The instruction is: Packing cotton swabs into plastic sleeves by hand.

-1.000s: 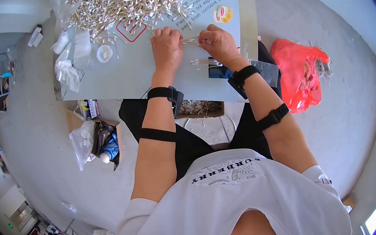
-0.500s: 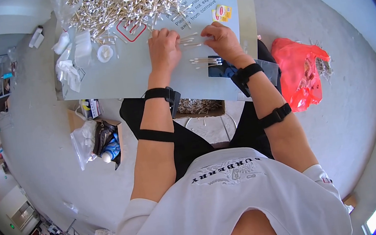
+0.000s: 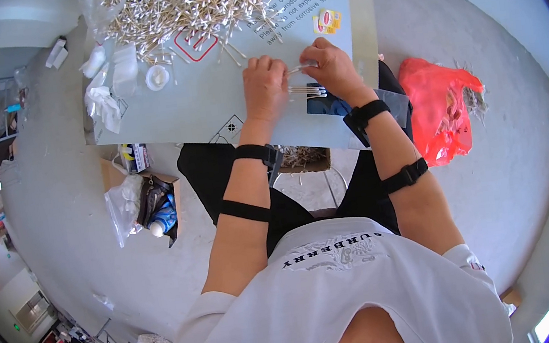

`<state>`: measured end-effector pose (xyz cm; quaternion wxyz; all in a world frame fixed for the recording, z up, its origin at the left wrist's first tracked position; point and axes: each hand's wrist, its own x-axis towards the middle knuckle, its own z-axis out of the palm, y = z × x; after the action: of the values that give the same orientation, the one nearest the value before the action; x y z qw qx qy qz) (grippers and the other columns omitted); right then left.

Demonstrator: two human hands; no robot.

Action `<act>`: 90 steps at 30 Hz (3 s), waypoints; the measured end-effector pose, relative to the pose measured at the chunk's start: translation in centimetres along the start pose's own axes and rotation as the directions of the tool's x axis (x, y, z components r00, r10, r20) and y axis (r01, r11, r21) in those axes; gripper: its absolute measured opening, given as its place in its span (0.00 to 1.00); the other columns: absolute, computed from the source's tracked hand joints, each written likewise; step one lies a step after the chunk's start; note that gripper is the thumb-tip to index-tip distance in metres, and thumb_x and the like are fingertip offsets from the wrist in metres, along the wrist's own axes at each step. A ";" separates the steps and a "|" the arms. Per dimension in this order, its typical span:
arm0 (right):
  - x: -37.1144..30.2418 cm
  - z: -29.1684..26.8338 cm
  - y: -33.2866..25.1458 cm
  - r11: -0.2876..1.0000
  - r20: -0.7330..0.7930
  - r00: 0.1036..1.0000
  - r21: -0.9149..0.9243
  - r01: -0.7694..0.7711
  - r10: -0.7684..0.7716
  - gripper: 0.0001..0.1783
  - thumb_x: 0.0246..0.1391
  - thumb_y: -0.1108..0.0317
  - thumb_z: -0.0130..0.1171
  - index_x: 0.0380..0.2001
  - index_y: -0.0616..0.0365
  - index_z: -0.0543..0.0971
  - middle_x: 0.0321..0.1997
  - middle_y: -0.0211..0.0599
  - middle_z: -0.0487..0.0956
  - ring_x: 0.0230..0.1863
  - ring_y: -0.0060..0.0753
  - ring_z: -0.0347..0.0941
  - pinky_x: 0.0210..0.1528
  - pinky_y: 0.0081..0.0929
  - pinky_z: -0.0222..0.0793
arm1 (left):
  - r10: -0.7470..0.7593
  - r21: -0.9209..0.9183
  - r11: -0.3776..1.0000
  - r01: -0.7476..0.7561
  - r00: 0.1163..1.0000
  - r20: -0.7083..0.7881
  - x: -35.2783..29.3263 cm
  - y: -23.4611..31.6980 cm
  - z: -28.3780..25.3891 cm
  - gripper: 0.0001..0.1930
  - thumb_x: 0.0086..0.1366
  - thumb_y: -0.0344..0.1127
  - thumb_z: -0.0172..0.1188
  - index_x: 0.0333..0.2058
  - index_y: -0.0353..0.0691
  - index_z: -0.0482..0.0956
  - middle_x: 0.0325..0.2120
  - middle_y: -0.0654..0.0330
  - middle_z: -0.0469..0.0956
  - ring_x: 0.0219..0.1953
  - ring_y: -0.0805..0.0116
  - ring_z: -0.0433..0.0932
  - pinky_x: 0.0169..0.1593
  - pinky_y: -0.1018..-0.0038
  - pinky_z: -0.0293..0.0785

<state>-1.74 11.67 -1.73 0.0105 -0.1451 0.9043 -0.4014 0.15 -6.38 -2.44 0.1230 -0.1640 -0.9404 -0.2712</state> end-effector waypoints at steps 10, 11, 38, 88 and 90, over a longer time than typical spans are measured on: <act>2.8 1.9 -2.6 0.999 -0.075 0.996 -0.003 -0.051 0.051 0.11 0.44 0.62 0.66 0.27 0.56 0.78 0.30 0.41 0.76 0.34 0.48 0.76 0.36 0.40 0.72 | -0.262 0.048 0.949 0.310 0.867 -0.425 0.8 -5.5 -1.7 0.12 0.47 0.25 0.60 0.34 0.39 0.76 0.32 0.55 0.75 0.40 0.49 0.71 0.45 0.58 0.69; 3.4 3.1 -3.7 0.998 -0.099 0.994 -0.042 -0.045 0.040 0.12 0.45 0.61 0.66 0.28 0.57 0.78 0.30 0.41 0.76 0.33 0.47 0.76 0.36 0.39 0.72 | -0.260 0.051 0.949 0.310 0.867 -0.425 1.2 -6.0 -2.0 0.12 0.47 0.25 0.60 0.34 0.39 0.76 0.32 0.55 0.75 0.40 0.49 0.71 0.45 0.58 0.69; 7.6 5.4 -2.6 0.945 0.050 0.979 -0.253 0.205 -0.199 0.03 0.47 0.69 0.58 0.26 0.50 0.80 0.32 0.37 0.76 0.39 0.44 0.77 0.39 0.39 0.74 | 0.023 0.202 0.979 0.001 0.993 -0.115 1.4 -5.0 -2.5 0.12 0.48 0.27 0.65 0.33 0.46 0.78 0.35 0.63 0.75 0.45 0.58 0.71 0.48 0.60 0.66; -4.3 2.3 0.1 0.594 -0.399 0.800 0.802 0.068 0.448 0.21 0.68 0.63 0.45 0.56 0.69 0.71 0.57 0.44 0.73 0.60 0.32 0.67 0.65 0.29 0.62 | -0.031 -0.372 0.927 0.047 0.998 0.046 -3.2 2.5 -0.5 0.47 0.47 0.41 0.71 0.65 0.40 0.57 0.68 0.49 0.49 0.69 0.50 0.50 0.68 0.58 0.50; -4.6 2.1 0.3 0.581 -0.399 0.797 0.810 0.076 0.453 0.21 0.68 0.63 0.45 0.55 0.69 0.71 0.56 0.43 0.74 0.59 0.31 0.68 0.65 0.29 0.62 | 0.072 -0.097 0.994 -0.054 0.979 0.191 -3.4 2.7 -0.8 0.43 0.49 0.39 0.70 0.63 0.40 0.60 0.67 0.50 0.51 0.69 0.49 0.51 0.69 0.54 0.48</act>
<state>2.83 11.60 -3.77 -0.1512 0.1047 0.5987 -0.7795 4.41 -5.48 -1.58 0.0317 -0.2247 -0.9290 -0.2925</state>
